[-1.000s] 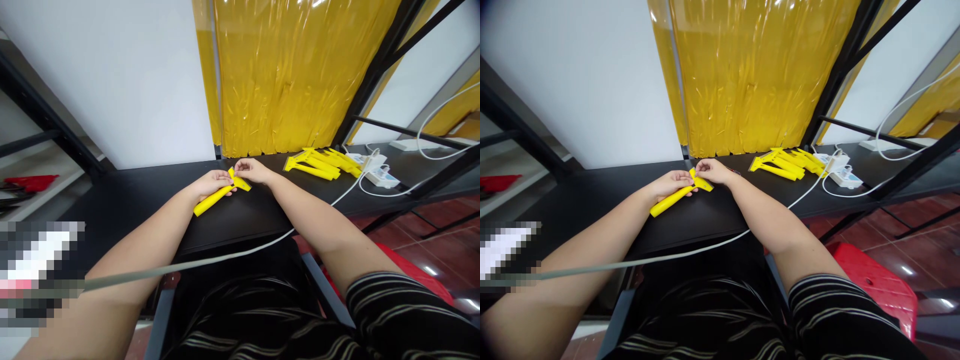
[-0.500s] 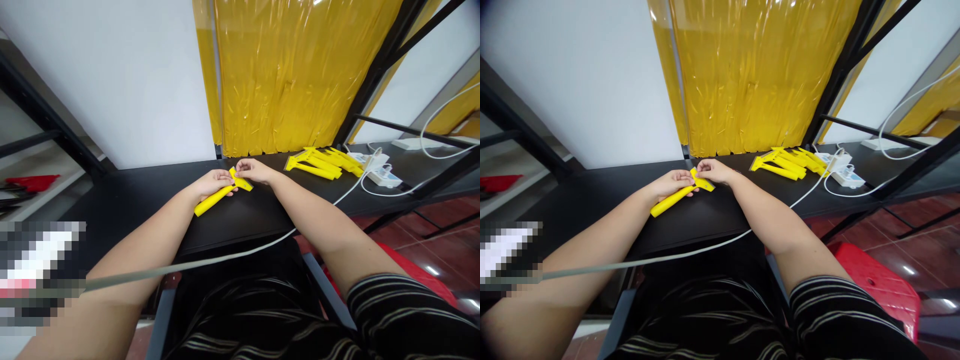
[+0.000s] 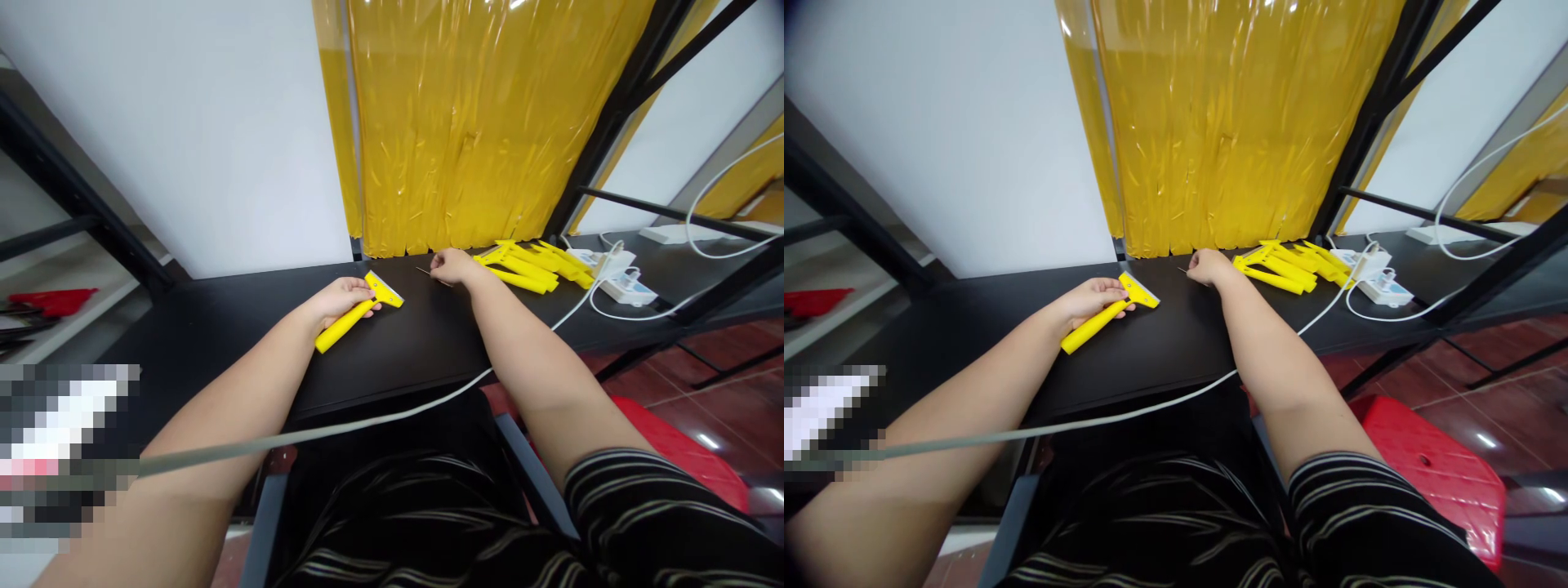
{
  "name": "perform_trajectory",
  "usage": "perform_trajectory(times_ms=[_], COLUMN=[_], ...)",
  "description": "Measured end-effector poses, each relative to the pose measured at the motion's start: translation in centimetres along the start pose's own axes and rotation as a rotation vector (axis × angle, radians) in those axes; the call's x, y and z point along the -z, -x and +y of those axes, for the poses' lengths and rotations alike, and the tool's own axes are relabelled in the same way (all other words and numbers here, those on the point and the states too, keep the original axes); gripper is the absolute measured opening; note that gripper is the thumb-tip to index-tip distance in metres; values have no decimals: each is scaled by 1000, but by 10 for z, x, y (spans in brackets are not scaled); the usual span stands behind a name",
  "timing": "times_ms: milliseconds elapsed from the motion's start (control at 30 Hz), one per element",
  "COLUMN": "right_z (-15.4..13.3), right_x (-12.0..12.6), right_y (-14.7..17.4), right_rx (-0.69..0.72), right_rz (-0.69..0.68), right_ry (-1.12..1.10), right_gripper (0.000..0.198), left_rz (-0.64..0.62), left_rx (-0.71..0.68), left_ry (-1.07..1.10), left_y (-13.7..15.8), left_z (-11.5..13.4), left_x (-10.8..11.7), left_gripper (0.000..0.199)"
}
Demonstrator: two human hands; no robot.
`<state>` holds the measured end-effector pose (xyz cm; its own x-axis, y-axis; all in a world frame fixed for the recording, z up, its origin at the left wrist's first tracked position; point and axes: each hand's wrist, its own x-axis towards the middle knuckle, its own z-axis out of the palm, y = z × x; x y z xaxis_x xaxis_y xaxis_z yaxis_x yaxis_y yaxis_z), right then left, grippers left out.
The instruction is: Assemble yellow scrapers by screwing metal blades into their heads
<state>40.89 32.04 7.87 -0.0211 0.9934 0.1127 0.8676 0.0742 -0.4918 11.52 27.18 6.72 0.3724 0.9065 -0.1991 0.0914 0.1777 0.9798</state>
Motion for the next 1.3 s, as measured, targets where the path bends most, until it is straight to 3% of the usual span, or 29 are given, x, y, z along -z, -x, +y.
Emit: perform_trajectory(times_ms=[100, 433, 600, 733, 867, 1133, 1300], right_z=[13, 18, 21, 20, 10, -6, -11], right_x=[13, 14, 15, 12, 8, 9, 7], right_y=[2, -3, -5, -11, -14, -4, 0], right_rx=[-37, -53, -108, -9, 89, 255, 287], right_rz=[-168, -107, 76, 271, 367, 423, 416], right_ry=[23, 289, -85, -515, -841, -786, -837], right_gripper=[16, 19, 17, 19, 21, 35, 39], left_rz=[13, 67, 67, -1, -47, -17, 43], left_rx=[-4, -23, 0, -78, -97, 9, 10], left_ry=[18, 60, 122, 4, -33, 4, 8], left_y=[-1, -2, -12, -16, -9, -2, -3], left_z=[0, -1, -8, -9, -3, 1, 1], left_x=[0, 1, 3, 6, 4, -2, -2], left_gripper=[9, 16, 16, 13, 12, 7, 5])
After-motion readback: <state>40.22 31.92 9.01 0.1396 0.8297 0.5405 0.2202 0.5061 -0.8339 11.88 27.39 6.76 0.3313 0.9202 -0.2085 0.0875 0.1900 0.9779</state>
